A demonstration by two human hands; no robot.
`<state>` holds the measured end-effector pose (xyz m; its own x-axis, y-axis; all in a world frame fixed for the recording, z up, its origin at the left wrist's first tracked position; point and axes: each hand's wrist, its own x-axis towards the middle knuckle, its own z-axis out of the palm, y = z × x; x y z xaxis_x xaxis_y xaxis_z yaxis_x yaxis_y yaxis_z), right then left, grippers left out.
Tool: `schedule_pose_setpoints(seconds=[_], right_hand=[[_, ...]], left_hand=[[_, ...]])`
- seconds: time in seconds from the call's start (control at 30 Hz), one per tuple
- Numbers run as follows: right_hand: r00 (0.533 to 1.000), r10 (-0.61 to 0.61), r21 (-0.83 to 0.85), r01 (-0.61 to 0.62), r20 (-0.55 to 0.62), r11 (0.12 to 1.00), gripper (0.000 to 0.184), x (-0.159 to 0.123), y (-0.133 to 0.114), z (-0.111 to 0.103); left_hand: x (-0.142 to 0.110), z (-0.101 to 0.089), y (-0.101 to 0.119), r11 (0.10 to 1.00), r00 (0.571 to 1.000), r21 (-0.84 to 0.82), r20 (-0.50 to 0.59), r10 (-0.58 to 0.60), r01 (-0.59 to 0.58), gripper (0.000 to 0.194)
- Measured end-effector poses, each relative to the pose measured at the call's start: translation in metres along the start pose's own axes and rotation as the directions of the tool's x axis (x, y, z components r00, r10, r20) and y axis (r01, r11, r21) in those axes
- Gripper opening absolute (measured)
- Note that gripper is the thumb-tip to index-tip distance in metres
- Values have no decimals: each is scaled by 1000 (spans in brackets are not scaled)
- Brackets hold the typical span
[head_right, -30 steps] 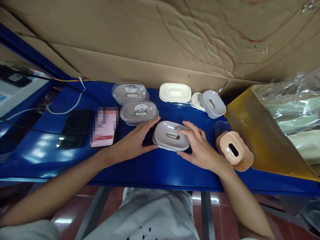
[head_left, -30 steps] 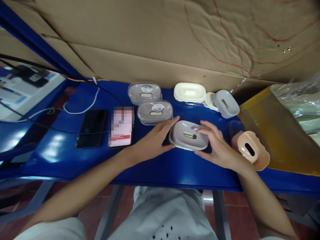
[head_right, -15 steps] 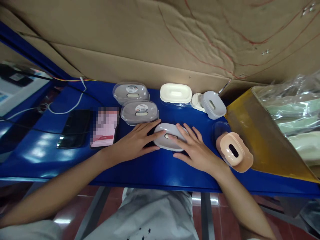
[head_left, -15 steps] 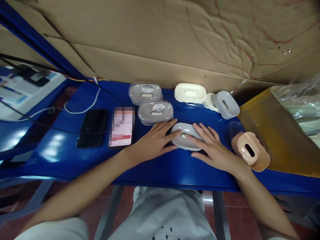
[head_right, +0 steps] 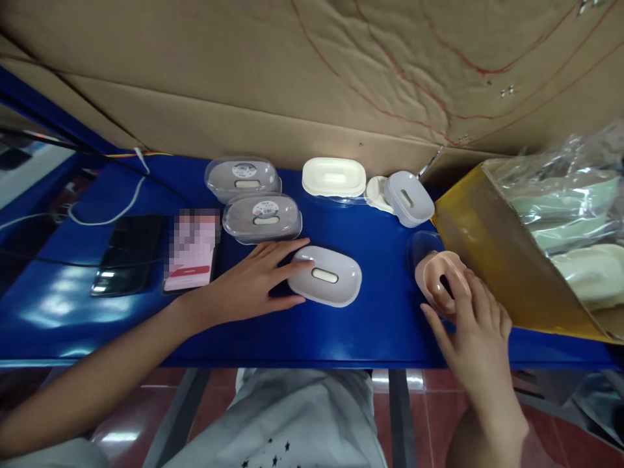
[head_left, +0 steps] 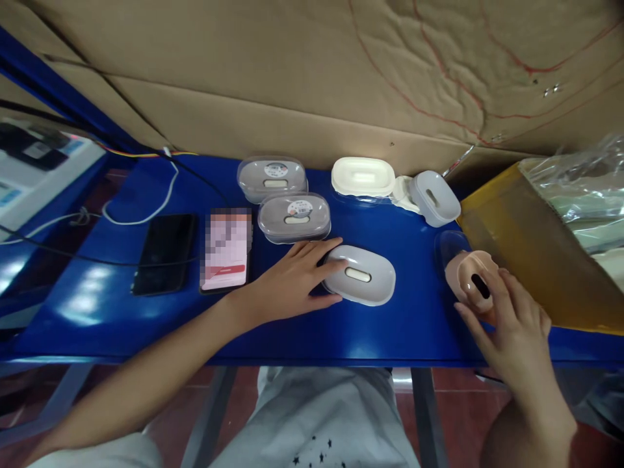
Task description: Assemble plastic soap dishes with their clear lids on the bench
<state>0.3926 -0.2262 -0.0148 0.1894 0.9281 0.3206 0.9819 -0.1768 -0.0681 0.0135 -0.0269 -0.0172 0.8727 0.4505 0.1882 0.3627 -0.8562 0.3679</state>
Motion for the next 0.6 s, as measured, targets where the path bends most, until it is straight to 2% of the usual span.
schedule_pose_setpoints(seconds=[0.1,0.17,0.23,0.3,0.37,0.47,0.53,0.6], right_hand=[[1000,5,-16,-6,-19,1000,70,-3,8,8],[998,-37,-30,36,-52,999,55,-1,6,12],[989,-110,-44,106,-98,993,36,5,-7,15],[970,-214,-29,212,-115,977,25,13,-27,18],[940,-333,26,335,-70,942,27,26,-51,22],[894,-446,81,447,-31,891,31,53,-81,28],[875,-484,93,483,-10,871,33,70,-90,29],[874,-486,124,482,9,868,38,82,-88,28]], left_hand=[[2,1,-1,998,1000,-54,15,-17,18,53],[4,1,-2,996,999,-80,21,-26,28,52],[5,2,-3,996,999,-89,18,-30,31,53],[4,2,-4,996,1000,-84,15,-26,27,53],[3,1,-4,997,1000,-74,13,-16,17,55],[1,-2,-3,998,999,-65,25,21,-20,56],[0,-5,-1,997,998,-62,50,47,-44,56],[-1,-8,2,997,996,-57,76,51,-46,56]])
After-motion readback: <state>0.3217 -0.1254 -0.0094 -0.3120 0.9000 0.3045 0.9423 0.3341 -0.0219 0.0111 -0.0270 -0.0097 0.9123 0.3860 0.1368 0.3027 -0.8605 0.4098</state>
